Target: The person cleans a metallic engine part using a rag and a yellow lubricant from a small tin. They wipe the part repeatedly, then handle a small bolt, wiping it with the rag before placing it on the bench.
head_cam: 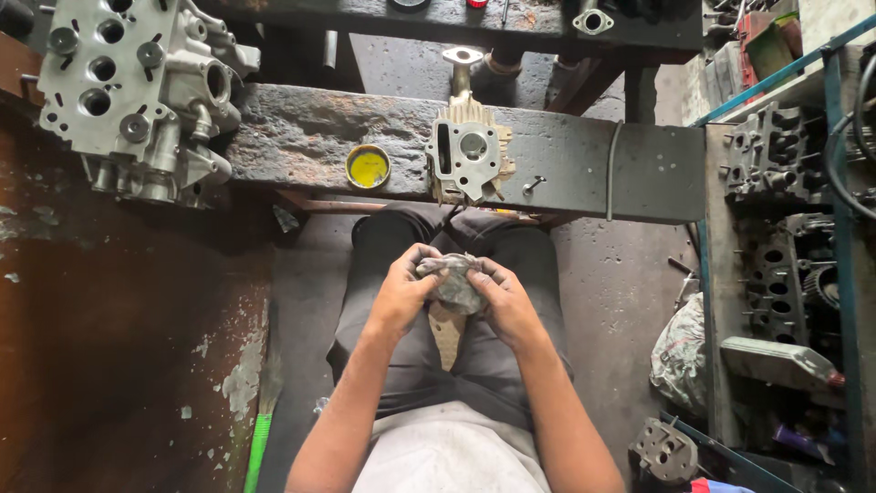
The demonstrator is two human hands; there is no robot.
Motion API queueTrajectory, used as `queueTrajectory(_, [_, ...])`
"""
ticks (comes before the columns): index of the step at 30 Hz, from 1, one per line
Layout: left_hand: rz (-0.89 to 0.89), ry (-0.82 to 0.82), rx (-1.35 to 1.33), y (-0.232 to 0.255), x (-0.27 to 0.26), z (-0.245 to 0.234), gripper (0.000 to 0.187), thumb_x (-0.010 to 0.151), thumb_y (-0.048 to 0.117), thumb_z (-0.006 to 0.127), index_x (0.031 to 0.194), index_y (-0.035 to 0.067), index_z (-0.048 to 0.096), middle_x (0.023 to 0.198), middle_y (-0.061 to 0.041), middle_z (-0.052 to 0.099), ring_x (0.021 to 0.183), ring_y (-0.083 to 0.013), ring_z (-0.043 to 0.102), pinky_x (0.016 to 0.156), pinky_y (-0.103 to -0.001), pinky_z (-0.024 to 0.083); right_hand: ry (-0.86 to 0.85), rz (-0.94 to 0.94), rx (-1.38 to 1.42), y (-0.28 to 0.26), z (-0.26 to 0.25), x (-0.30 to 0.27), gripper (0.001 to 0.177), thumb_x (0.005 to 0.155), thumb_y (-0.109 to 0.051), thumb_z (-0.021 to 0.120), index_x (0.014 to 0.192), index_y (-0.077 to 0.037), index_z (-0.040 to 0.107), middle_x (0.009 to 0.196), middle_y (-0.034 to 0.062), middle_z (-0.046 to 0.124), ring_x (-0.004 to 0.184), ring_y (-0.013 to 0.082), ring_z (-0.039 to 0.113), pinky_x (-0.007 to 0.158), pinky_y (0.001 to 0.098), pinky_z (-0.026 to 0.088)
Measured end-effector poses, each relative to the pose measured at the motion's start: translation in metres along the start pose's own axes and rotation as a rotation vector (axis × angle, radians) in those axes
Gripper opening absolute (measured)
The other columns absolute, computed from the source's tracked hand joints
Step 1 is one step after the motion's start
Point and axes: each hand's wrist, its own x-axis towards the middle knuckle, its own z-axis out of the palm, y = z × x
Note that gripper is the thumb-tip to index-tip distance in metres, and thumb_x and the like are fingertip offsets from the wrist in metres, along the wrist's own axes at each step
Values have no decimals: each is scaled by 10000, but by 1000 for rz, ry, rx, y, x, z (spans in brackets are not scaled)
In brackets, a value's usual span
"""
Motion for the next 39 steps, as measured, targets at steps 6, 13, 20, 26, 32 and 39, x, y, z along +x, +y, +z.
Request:
queueTrajectory(6, [-15, -3, 252, 1, -6, 16, 177, 1006, 245, 630, 984, 69, 638, 783, -4, 630, 719, -68, 550, 613, -290, 483, -35, -130, 35, 1, -3, 0, 198, 1085, -113, 590, 1227, 17, 634, 1111, 73, 696, 1004, 134, 663, 894, 303, 529])
queueTrajectory(13, [158, 33, 493, 8, -12, 32, 233, 1078, 282, 559, 1160, 86, 655, 798, -129, 705, 763, -159, 656, 693, -342, 550, -102, 63, 299, 0, -14, -4, 356, 991, -302, 476, 1152, -33, 643, 1086, 95, 737, 983, 207, 722, 877, 393, 579])
queueTrajectory(20, [677, -152, 717, 25, 1, 53, 653, 806, -67, 624, 1427, 70, 477, 1123, -193, 702, 995, -399, 713, 836, -422, 577, -181, 207, 407, 30, -34, -10, 287, 1067, -141, 521, 1318, -25, 598, 1219, 91, 691, 1078, 198, 689, 950, 369, 567])
queueTrajectory(26, [582, -34, 725, 31, 27, 92, 499, 904, 18, 718, 1370, 76, 549, 1129, -147, 695, 1044, -355, 717, 879, -407, 580, -137, 123, 388, 12, -42, -26, 463, 950, -215, 618, 1394, -93, 572, 1297, 56, 685, 1159, 205, 674, 1011, 402, 501])
queueTrajectory(32, [767, 110, 838, 12, 94, 137, 510, 962, 77, 670, 1425, -10, 475, 1339, -245, 546, 1209, -433, 588, 974, -447, 531, -10, -173, 364, -26, -44, -39, 409, 969, -242, 578, 1338, -72, 617, 1246, 103, 700, 1134, 252, 664, 1011, 439, 492])
queueTrajectory(39, [617, 195, 898, -32, 155, 151, 330, 1008, 15, 573, 1337, -10, 569, 1225, -235, 616, 1088, -428, 640, 923, -443, 539, 16, -229, 698, -27, -66, -50, 386, 991, -274, 532, 1272, -48, 669, 1187, 158, 718, 1104, 307, 651, 1011, 482, 482])
